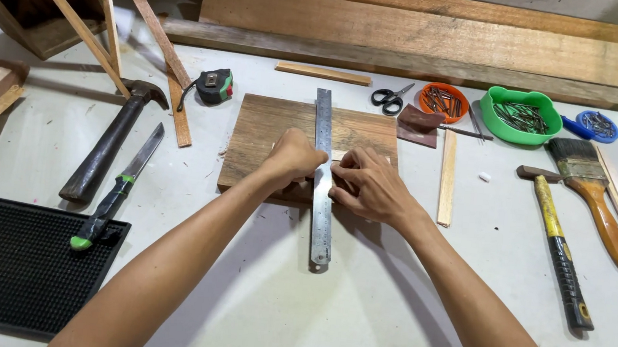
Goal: The recorder is measuring, marking, and preparing small wood strips on a wooden board.
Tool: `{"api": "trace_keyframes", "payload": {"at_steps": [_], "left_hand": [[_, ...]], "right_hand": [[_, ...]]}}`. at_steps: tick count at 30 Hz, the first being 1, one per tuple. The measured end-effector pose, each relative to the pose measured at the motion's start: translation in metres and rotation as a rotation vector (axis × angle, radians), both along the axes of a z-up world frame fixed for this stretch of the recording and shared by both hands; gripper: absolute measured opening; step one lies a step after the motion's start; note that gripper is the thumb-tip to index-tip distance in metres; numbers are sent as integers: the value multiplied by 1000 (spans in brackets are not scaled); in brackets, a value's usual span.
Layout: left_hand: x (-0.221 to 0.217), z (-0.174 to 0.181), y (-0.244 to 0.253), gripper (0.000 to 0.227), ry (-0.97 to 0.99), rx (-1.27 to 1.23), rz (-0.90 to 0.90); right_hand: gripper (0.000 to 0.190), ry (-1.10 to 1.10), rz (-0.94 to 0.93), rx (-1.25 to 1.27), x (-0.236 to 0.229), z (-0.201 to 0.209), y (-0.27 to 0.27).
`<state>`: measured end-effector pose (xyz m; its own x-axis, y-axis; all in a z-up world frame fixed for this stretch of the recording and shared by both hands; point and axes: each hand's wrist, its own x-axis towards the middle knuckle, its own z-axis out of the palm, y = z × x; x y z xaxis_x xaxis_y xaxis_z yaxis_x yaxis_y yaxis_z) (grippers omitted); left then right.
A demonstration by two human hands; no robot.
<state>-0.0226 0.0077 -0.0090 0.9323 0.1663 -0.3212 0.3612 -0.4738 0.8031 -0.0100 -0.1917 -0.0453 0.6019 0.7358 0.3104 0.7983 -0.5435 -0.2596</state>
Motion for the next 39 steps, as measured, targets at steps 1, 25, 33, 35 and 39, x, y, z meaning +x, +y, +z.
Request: {"api": "trace_keyframes", "payload": {"at_steps": [1, 25, 33, 35, 39], "left_hand": [[0, -1, 0, 24, 0, -3, 0], [-55, -7, 135, 18, -122, -43, 58], [-85, -22, 188, 18, -13, 86, 3], [-90, -21, 186, 18, 1, 109, -4], [-92, -18, 182, 18, 58, 193, -32]], "right_hand": [[39, 0, 0, -3, 0, -1, -1], [53, -93, 204, 74, -24, -6, 130], [44, -217, 334, 18, -37, -25, 183], [43, -196, 322, -13, -41, -23, 182], [46, -297, 340, -3, -44, -25, 179]]}}
